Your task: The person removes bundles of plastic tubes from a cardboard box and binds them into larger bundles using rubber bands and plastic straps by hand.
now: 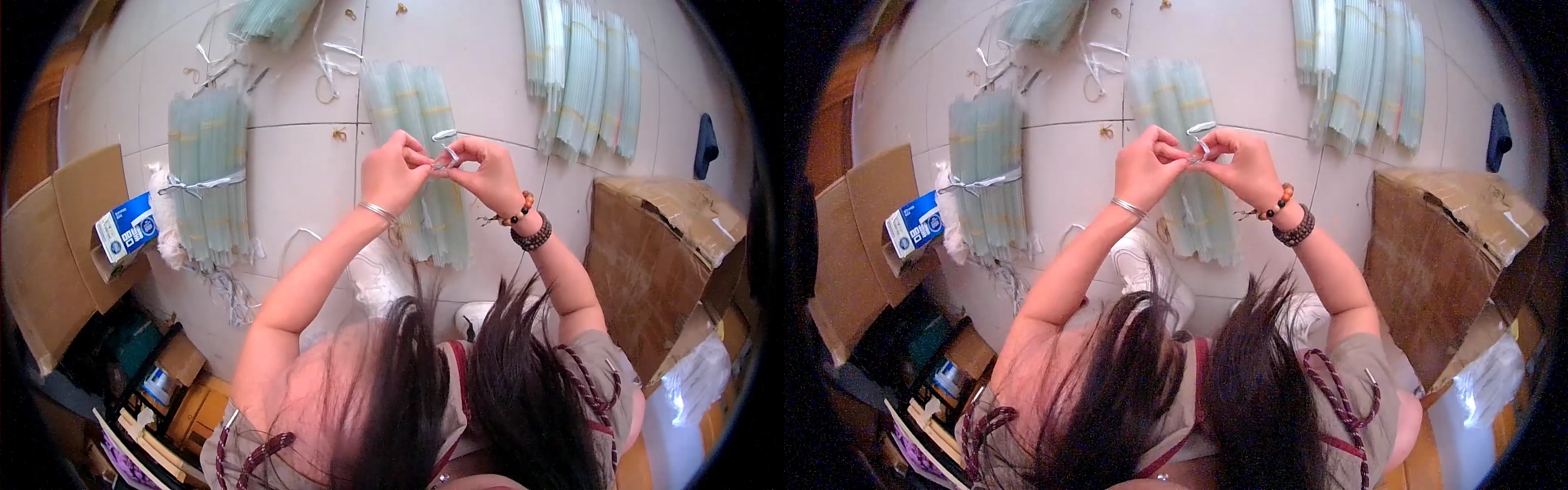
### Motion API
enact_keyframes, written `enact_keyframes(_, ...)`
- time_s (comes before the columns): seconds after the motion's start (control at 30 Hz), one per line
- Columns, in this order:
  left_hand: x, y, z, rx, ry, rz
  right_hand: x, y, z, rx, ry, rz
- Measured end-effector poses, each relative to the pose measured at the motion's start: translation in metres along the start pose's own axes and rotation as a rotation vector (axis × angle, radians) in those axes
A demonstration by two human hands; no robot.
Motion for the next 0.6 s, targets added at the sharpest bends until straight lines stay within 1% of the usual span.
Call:
enact_keyframes(0.03,0.001,0.003,0.000,-0.022,0.024,-0.039,0.000,-0.001,-0.002,0.003,-0.023,-0.005)
enact_keyframes(0.13,0.000,0.010,0.006,-0.084,0.085,-0.132,-0.005,-0.025,-0.001,0.162,-0.064,0.186)
enact_keyframes(0.2,0.000,0.012,0.011,-0.125,0.118,-0.162,0.001,-0.018,-0.004,-0.004,-0.167,-0.062)
enact_keyframes(0.23,0.000,0.009,0.009,-0.102,0.098,-0.128,0.006,-0.013,-0.003,-0.089,-0.219,-0.187)
enact_keyframes(0.27,0.002,0.006,0.005,-0.078,0.081,-0.096,0.014,-0.014,-0.005,-0.230,-0.281,-0.348)
enact_keyframes(0.3,0.003,0.003,0.002,-0.055,0.065,-0.063,0.018,-0.012,-0.006,-0.280,-0.329,-0.368)
enact_keyframes(0.4,-0.001,0.009,0.004,0.003,0.155,-0.178,0.027,-0.007,-0.002,-0.431,-0.443,-0.443)
enact_keyframes(0.5,-0.014,0.026,0.017,-0.024,0.392,-0.563,0.030,-0.019,-0.008,-0.380,-0.477,-0.270)
enact_keyframes(0.53,-0.023,0.020,0.016,0.164,0.338,-0.275,0.030,-0.018,-0.009,-0.374,-0.466,-0.231)
enact_keyframes(0.6,-0.024,0.017,0.018,0.364,0.376,-0.060,0.026,-0.014,-0.010,-0.365,-0.445,-0.156)
Point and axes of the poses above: each hand's wrist, its own z-axis towards the middle knuckle, its own x-axis out of the palm, y = z × x, the point moved 3 cm from there along z, towards the middle knuckle, and after that the axes turned 8 degrees about -x, right-handed, at the moved point
